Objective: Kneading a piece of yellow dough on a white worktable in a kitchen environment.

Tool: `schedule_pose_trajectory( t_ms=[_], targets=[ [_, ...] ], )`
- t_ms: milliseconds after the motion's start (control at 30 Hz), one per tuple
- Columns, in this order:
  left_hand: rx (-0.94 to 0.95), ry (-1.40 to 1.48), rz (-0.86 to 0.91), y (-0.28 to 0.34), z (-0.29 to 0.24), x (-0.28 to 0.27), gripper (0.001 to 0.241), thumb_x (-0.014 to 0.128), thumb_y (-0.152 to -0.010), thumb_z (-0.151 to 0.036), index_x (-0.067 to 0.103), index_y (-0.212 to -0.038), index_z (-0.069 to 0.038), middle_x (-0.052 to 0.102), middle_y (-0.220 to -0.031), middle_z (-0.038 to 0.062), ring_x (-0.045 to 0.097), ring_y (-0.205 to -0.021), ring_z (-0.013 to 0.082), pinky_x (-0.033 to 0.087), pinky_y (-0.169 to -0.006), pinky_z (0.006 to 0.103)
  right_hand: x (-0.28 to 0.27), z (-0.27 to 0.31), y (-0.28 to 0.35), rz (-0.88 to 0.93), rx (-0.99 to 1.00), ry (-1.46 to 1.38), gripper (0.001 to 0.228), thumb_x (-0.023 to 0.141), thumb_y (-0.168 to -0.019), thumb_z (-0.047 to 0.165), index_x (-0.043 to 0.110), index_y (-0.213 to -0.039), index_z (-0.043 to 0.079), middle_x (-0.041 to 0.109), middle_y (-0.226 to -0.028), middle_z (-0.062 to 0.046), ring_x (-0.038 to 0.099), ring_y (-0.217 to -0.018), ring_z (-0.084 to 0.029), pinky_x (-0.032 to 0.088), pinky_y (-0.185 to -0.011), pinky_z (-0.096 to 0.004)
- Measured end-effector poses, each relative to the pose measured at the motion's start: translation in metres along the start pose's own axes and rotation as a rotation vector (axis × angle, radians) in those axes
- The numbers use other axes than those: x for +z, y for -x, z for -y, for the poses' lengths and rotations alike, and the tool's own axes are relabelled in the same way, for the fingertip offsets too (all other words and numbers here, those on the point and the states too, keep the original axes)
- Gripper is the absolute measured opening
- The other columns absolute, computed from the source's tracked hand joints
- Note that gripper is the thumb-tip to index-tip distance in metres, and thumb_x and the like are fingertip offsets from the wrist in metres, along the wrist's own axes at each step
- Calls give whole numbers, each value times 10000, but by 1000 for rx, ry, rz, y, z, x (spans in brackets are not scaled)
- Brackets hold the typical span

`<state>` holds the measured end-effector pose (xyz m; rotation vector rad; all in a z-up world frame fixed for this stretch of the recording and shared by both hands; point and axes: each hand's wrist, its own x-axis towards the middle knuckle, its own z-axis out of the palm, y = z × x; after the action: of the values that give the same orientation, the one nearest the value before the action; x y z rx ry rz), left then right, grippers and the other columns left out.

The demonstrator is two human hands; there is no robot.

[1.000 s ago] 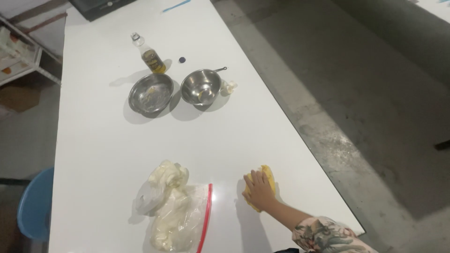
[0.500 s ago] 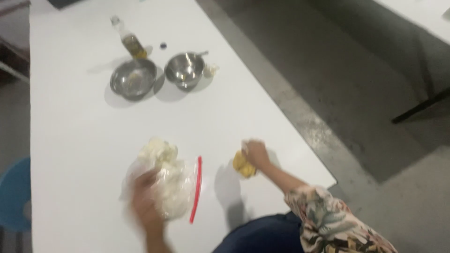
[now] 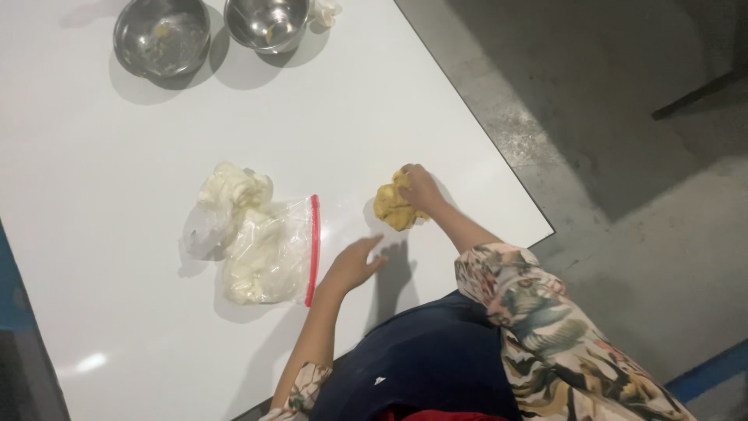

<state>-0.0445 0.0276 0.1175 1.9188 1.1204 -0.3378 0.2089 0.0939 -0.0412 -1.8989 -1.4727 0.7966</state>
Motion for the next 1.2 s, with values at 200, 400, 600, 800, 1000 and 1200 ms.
schedule_pose_trajectory(
  t_ms=[200,400,600,800,1000,1200],
  targets=[
    [142,-18,-635,-80,18,13,869,820,-789,-242,399,-1526,-54,408,-1539,183,434,-1371,400,417,-1074,509,-27,49,92,85,-409,84,395,743,-768,113,635,-1147,101,574,-1141,-154,536,-1076,-367,459,-935,-462],
    [284,-399,-506,-137,28,27,794,888,-652,-218,575,-1381,-189,470,-1540,98,459,-1389,351,375,-1050,562,-72,62,107,193,-461,63,355,768,-812,209,639,-1125,104,586,-1121,-134,563,-1066,-339,439,-922,-477],
    [23,-66,-408,-172,13,46,274,768,-904,-315,708,-1068,-103,745,-1045,104,692,-1015,328,538,-871,444,-56,-1,53,-73,-122,-177,274,650,-1030,309,687,-959,47,657,-810,-103,625,-705,-208,535,-680,-360],
    [6,672,-239,-167,-1,83,395,734,-840,-311,687,-1131,-47,736,-959,124,736,-923,312,584,-839,449,-80,29,15,91,300,-536,236,619,-1015,308,703,-1088,100,574,-637,-44,535,-580,-160,455,-569,-348],
    [223,95,-833,-96,-16,90,668,744,-853,-301,531,-1390,34,511,-1396,265,454,-1322,417,380,-1054,547,-45,17,9,172,-40,8,275,729,-867,240,712,-1082,69,670,-875,-136,642,-827,-286,523,-765,-406],
    [458,-321,-577,-76,-10,110,602,688,-921,-294,533,-1443,-38,483,-1528,113,429,-1406,347,334,-1173,522,-6,-16,28,358,-456,319,319,584,-909,97,695,-1208,81,692,-1161,-125,638,-1103,-330,497,-976,-431]
  ],
)
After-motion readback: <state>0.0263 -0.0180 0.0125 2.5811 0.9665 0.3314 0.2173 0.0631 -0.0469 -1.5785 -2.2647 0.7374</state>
